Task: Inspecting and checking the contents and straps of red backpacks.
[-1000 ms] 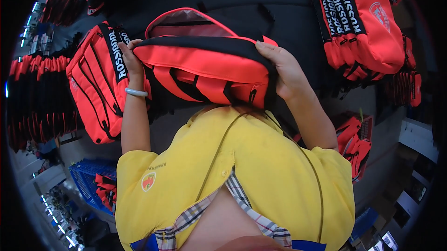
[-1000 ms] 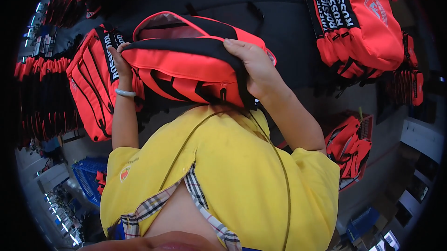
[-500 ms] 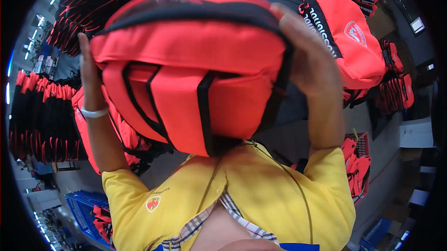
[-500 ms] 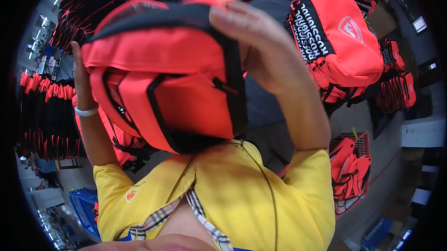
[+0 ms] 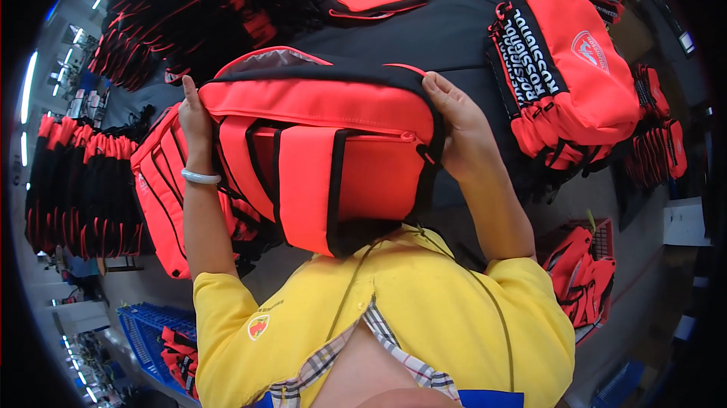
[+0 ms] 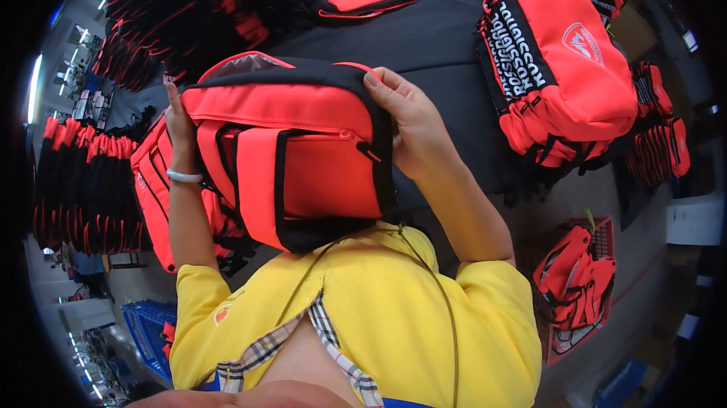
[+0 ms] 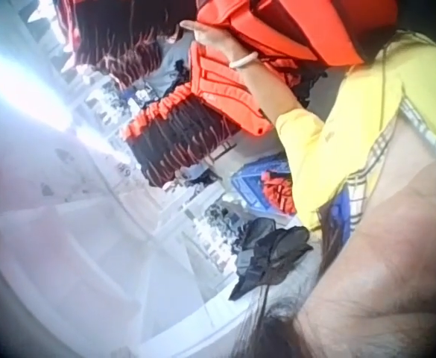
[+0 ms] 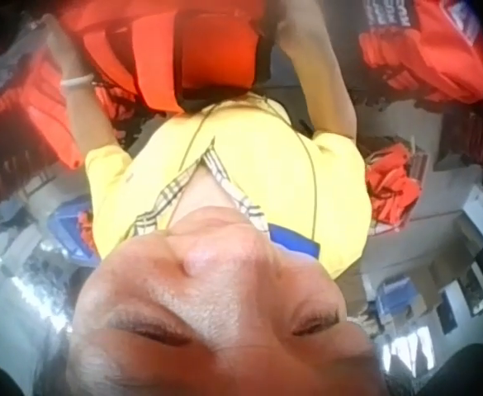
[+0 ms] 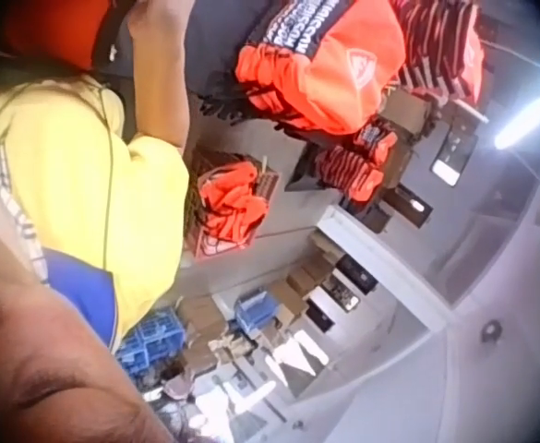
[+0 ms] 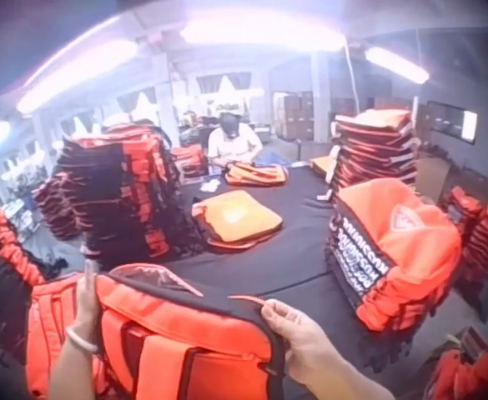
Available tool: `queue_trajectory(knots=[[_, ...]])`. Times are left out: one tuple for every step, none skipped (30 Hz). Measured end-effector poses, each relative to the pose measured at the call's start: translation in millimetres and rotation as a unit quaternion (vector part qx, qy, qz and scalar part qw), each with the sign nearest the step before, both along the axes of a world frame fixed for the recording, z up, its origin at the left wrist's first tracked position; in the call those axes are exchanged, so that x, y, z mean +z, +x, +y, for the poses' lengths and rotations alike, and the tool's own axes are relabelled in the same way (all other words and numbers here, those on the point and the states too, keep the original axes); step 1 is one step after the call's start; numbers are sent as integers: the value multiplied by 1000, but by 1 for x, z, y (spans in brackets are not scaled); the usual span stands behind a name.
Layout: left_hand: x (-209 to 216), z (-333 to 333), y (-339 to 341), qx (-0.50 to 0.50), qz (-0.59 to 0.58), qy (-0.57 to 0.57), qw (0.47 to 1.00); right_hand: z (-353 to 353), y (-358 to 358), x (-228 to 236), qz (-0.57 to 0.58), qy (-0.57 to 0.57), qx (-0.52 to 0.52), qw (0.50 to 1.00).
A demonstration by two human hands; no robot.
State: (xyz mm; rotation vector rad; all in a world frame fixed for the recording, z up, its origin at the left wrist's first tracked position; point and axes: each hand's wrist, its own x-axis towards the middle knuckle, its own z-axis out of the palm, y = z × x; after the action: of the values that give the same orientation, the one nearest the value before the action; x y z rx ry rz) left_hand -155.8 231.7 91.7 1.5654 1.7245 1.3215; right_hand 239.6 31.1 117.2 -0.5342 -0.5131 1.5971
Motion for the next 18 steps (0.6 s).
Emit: queue_trajectory(knots=[[-2, 0, 0, 9, 8, 9, 1000, -1, -4, 1, 16, -1, 2, 1000], [-3, 0, -1, 16, 13, 14, 1000, -1, -6, 2, 33, -2, 5, 999], [-5, 0, -3, 18, 23, 22, 999, -1, -7, 3, 33, 1, 8, 999], [-7, 1, -6, 19, 31, 26, 999, -1, -8, 4, 33, 3, 12, 999], [-9, 2, -10, 19, 38, 38, 998, -1, -8, 5, 21, -23, -1, 1000], [-11, 2, -13, 19, 32, 20, 999, -1, -7, 7, 9, -10, 18, 1000], [-13, 4, -17, 18, 26, 10, 999, -1, -5, 8, -15, -25, 22, 999], [-15, 4, -20, 16, 22, -2, 1000, -1, -4, 8, -25, -3, 44, 999], [-16, 5, -23, 18, 10, -12, 1000, -1, -1, 9, -39, -24, 46, 998], [-18, 4, -24, 17, 0, -25, 1000, -1, 2, 9, -37, -9, 66, 997], [-19, 4, -25, 32, -16, -54, 998, -1, 5, 8, -51, -19, 68, 996], [-19, 2, -24, 9, -51, -23, 998, -1, 6, 7, -27, 11, 91, 995], [-20, -1, -23, 2, -93, -9, 996, -2, 7, 5, -19, 15, 98, 995], [-19, -4, -20, -6, -135, 1, 991, -2, 8, 3, -11, 20, 105, 994], [-18, -8, -18, 8, -121, 11, 993, -2, 8, 1, 8, 35, 114, 993], [-16, -13, -15, 20, -109, 16, 994, -2, 7, -1, 27, 51, 123, 991], [-14, -17, -13, 38, -93, 28, 994, -2, 7, -3, 32, 56, 124, 990], [-12, -20, -11, 25, -105, 23, 994, -2, 6, -5, 44, 61, 129, 989]])
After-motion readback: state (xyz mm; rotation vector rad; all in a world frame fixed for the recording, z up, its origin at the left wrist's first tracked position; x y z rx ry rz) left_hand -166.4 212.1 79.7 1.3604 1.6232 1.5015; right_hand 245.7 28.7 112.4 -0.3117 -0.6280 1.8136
